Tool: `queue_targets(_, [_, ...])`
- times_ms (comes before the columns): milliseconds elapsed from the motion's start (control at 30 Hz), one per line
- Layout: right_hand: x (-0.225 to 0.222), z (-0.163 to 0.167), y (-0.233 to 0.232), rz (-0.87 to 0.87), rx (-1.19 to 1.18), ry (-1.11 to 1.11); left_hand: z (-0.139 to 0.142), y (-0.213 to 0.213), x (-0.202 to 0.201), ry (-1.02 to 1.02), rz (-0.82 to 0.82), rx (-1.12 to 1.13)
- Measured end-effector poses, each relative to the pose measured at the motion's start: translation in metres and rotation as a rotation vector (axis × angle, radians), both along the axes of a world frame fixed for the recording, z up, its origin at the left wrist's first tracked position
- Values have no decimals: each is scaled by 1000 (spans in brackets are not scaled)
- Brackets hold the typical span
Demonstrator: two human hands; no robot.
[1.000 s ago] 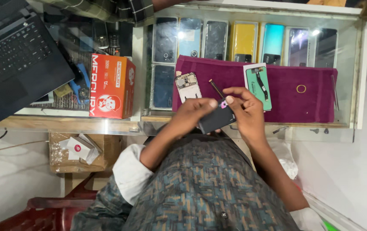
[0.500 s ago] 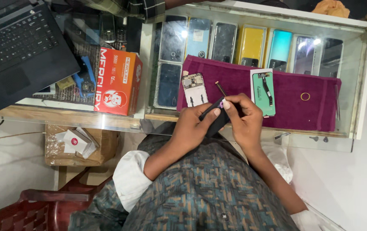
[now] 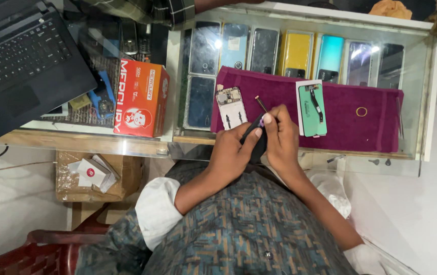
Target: The person disassembles a smartphone at a repair counter, prying the back off the powered-on phone, lifting out the battery, and working on the exposed internal frame with a screwdriver while a replacement screen assembly lies on the mat. They set the removed battery and housing parts on the cloth as they continue handling the phone body.
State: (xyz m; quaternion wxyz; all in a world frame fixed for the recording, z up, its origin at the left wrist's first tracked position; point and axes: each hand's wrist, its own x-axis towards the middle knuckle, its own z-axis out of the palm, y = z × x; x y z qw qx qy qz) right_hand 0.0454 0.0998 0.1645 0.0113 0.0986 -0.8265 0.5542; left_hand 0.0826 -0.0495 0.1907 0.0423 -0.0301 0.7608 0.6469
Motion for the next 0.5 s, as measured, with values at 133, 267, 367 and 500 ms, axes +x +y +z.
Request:
queue_targets(133, [0,0,-1,-53,-43,-55,1,4,0,10,2,8])
queue_targets(267, [4,1,6,48,-71,127,0,4,2,44,7,-11])
queue_targets(367, [2,-2,7,-27,87,81,0,5,3,18,-14,-48])
queue_targets(500, [0,-6,4,-57,-11,-43,2,6,4,18,-2,-70])
